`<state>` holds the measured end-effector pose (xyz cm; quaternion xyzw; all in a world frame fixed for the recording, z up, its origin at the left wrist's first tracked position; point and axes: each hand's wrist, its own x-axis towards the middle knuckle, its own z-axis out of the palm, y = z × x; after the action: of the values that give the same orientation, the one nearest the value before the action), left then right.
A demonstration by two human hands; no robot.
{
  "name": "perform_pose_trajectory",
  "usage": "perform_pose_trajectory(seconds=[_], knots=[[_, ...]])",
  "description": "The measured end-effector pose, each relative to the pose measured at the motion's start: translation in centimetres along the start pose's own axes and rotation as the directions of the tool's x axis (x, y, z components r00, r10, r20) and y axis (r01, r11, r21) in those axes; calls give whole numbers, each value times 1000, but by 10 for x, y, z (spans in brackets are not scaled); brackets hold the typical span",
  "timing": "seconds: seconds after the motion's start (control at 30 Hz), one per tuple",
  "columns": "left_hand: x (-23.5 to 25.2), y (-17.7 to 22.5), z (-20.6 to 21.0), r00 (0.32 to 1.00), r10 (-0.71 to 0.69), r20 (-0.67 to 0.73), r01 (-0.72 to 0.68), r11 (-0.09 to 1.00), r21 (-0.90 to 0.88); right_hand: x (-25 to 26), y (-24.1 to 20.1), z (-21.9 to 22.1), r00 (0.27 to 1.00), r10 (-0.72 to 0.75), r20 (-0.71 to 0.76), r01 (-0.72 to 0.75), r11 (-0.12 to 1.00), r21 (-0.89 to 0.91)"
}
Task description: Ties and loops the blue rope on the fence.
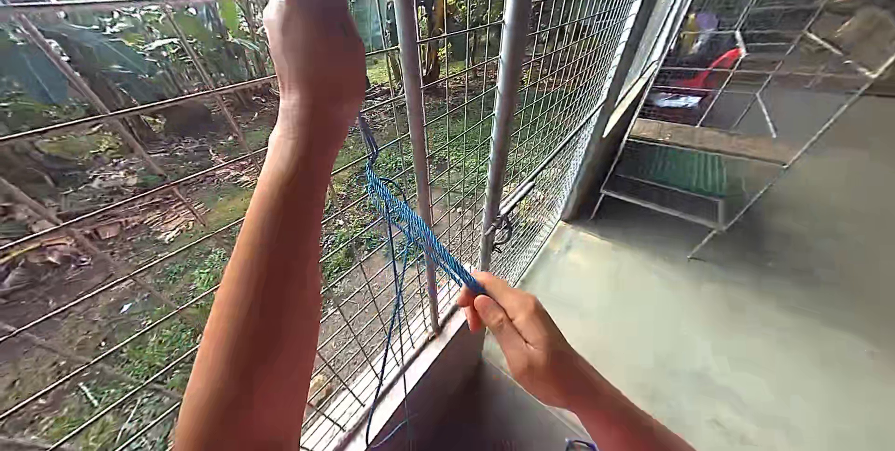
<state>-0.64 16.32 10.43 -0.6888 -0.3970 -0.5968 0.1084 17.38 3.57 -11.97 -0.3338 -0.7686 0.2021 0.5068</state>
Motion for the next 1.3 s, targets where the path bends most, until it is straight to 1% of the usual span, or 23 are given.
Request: perform_pose_trajectory(seconds=[0.03,0.07,0.13,0.2,0.3,0.37,0.47,0.6,0.73,0.87,0.9,0.93,0.97,1.0,1.03,1.07,1.1,1.13,1.17,1.2,1.23,1.27,1.3], knots=[[-6,5,-9,993,-57,103,46,993,111,4,-4,-2,999,-41,-7,40,999,-36],[-18,6,-19,980,-79,183,47,984,170,7,-6,0,996,-90,-12,89,994,-68],[-52,-3,-32,952,-18,306,-48,977,206,11,-6,6,983,-183,-13,181,979,-88],[-89,-26,-32,899,67,432,-149,976,158,13,-1,15,970,-242,-13,240,968,-69],[-127,-63,-16,805,70,589,-160,982,102,14,8,30,955,-297,-2,297,954,-32],[-143,-80,-7,822,106,559,-184,979,85,15,16,33,943,-333,0,333,943,14],[-157,-89,2,892,179,416,-239,966,99,20,39,32,919,-394,-18,393,913,105],[-174,-95,15,940,226,257,-277,942,187,24,71,23,906,-422,-41,422,891,167],[-183,-95,19,956,212,201,-259,935,244,29,101,17,893,-448,-43,443,857,264],[-190,-90,18,970,158,183,-207,933,293,43,141,28,895,-444,-40,423,816,395],[-191,-88,18,975,141,172,-188,934,304,47,147,29,905,-425,-27,392,806,444],[-192,-84,18,978,126,167,-174,932,318,47,148,26,928,-374,11,316,800,509],[-194,-79,18,979,116,169,-168,926,339,42,141,15,955,-280,95,173,789,590],[-195,-73,20,978,110,175,-168,917,363,34,128,-5,960,-161,230,-40,732,680],[-194,-66,22,977,111,181,-175,905,387,26,114,-32,913,-75,400,-280,598,751],[-190,-61,24,975,127,185,-194,893,406,21,106,-58,846,-56,530,-464,413,784],[-185,-57,26,973,147,181,-211,884,417,17,104,-80,785,-77,614,-582,244,775],[-184,-54,27,974,149,170,-208,884,419,12,109,-95,742,-98,664,-648,149,747],[-185,-51,29,979,139,150,-190,891,411,8,118,-102,732,-99,674,-652,183,736],[-185,-49,30,984,130,123,-169,899,403,4,129,-103,766,-74,639,-581,345,737],[-187,-47,31,988,121,92,-148,905,398,-1,142,-98,823,-52,566,-435,584,686],[-190,-45,33,992,110,69,-129,910,394,-8,152,-94,871,-59,488,-258,789,557],[-193,-44,34,993,101,57,-115,913,391,-16,158,-91,896,-86,436,-118,899,421]])
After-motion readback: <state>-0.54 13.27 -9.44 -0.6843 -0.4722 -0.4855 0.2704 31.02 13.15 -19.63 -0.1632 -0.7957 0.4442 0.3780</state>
